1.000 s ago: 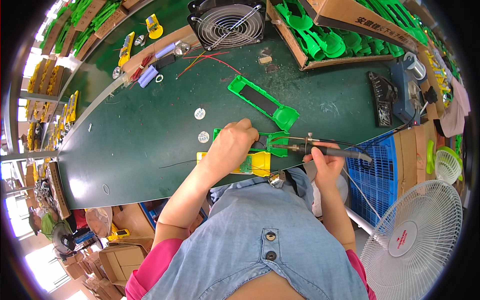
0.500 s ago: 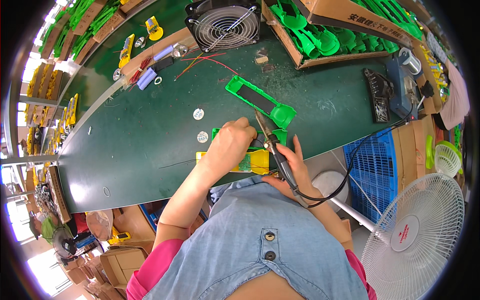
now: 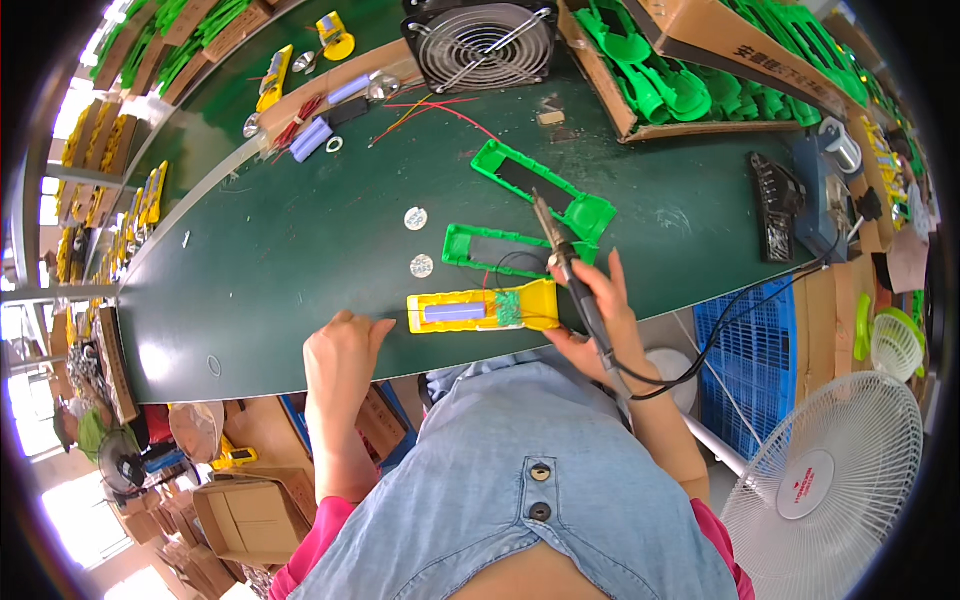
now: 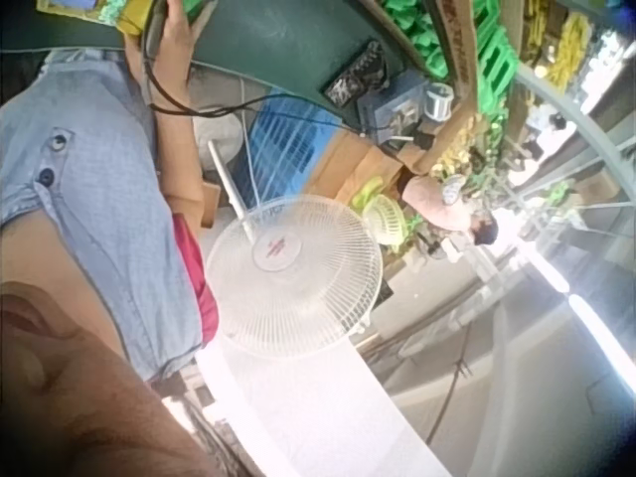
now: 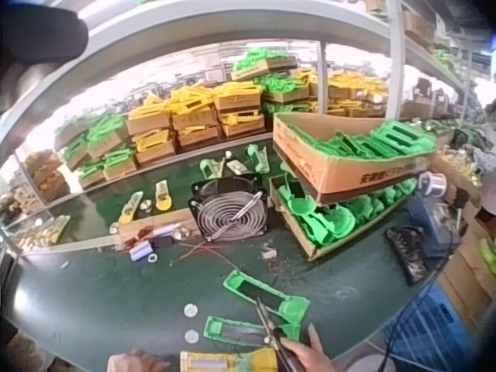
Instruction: The person solders wires and circuit boards into flashlight casings using a soldering iron, fits the flashlight halves together by hand, and places the assembled flashlights onto the upper shelf.
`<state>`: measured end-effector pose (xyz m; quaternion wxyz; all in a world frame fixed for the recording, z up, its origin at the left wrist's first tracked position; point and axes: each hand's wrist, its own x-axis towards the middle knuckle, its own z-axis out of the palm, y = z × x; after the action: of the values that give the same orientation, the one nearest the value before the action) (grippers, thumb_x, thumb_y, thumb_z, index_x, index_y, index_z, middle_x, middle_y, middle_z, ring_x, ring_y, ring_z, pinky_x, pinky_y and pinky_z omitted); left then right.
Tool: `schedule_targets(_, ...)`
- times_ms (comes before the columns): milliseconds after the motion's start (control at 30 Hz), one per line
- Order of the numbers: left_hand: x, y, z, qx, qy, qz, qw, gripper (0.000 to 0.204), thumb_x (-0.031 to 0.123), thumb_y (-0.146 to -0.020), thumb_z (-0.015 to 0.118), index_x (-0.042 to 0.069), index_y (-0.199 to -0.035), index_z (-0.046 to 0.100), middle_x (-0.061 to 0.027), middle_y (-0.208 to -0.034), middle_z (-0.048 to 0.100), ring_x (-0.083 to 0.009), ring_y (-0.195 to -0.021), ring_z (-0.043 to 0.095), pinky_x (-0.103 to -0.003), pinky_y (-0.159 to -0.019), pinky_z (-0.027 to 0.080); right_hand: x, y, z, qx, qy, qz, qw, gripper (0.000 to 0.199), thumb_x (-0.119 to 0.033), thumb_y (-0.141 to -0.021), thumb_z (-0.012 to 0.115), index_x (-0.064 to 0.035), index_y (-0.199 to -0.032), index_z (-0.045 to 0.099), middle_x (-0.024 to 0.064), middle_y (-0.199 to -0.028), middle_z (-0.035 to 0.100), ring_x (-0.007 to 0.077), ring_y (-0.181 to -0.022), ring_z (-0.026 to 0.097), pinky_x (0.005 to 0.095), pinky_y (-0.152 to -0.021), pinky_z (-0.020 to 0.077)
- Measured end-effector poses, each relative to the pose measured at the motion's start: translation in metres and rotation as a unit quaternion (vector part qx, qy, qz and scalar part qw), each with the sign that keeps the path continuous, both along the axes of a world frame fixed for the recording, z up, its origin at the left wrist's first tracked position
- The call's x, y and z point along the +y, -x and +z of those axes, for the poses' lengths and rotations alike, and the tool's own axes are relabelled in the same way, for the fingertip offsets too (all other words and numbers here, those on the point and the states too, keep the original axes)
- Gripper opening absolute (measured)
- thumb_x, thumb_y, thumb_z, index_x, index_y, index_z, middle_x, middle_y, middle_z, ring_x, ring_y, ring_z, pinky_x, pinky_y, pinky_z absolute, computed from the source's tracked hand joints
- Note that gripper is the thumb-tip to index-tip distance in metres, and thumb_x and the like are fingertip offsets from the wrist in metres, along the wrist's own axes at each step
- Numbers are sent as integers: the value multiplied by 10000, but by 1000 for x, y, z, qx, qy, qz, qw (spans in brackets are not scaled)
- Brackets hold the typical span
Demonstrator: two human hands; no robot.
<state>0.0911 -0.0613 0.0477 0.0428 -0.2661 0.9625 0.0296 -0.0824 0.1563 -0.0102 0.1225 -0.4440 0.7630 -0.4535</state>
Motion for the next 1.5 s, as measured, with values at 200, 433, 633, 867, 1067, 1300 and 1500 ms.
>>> schedule_targets(200, 39, 15, -18, 308, -1, -27, 951, 354, 53, -652, 708, 83, -998, 638, -120, -1005, 530, -267, -875, 532, -359, -737, 456, -8, 13, 2, 14, 10, 20, 1000, 730, -60, -600, 736, -62, -1207, 330, 91, -1165, 566, 269, -1144, 483, 502, -1071, 98)
schedule_targets(433, 50, 59, -27, 283, -86, -66, 953, 236, 149, -618, 745, 51, -783, 609, -79, -873, 544, -239, -797, 522, -348, -686, 389, -1, 5, 5, -9, -10, -5, 1000, 752, -77, -592, 755, -60, -1211, 328, 94, -1167, 565, 266, -1151, 478, 490, -1074, 113)
schedule_targets(633, 53, 61, -55, 350, -209, -97, 908, 133, 32, -664, 686, 45, -785, 633, -65, -846, 577, -220, -756, 561, -326, -676, 426, -1, 3, -4, -19, 26, -5, 999, 742, -70, -595, 758, -54, -1206, 337, 88, -1151, 574, 253, -1125, 504, 487, -1075, 123)
schedule_targets(867, 58, 45, -70, 424, -109, -221, 871, 225, 12, -641, 673, 52, -860, 637, -64, -899, 562, -206, -808, 567, -324, -648, 450, 0, 3, -4, -22, 24, -17, 999, 727, -61, -605, 751, -56, -1206, 342, 80, -1131, 585, 227, -1095, 530, 494, -1071, 133)
schedule_targets(1067, 61, 47, -62, 371, -207, -145, 894, 180, -26, -657, 669, 44, -818, 629, -79, -927, 557, -223, -776, 578, -310, -657, 466, 3, -1, 2, 9, 92, -56, 994, 468, -78, -670, 715, -33, -1083, 498, 66, -985, 637, 203, -882, 617, 508, -1057, 133)
schedule_targets(1300, 57, 48, -49, 338, -151, -174, 913, 147, -13, -680, 673, 22, -803, 600, -94, -933, 559, -234, -761, 580, -313, -636, 475, 40, -23, 4, 87, 69, -51, 993, 273, -94, -727, 675, -10, -958, 556, 48, -675, 644, 143, -661, 637, 504, -1040, 182)
schedule_targets(1500, 61, 49, -53, 371, -269, -82, 885, 132, -48, -659, 660, 13, -741, 576, -85, -930, 569, -201, -769, 609, -284, -653, 500, 28, -49, -28, -210, 293, -221, 906, 227, 17, -754, 601, 28, -961, 510, 162, -890, 588, 197, -810, 621, 364, -766, 530)
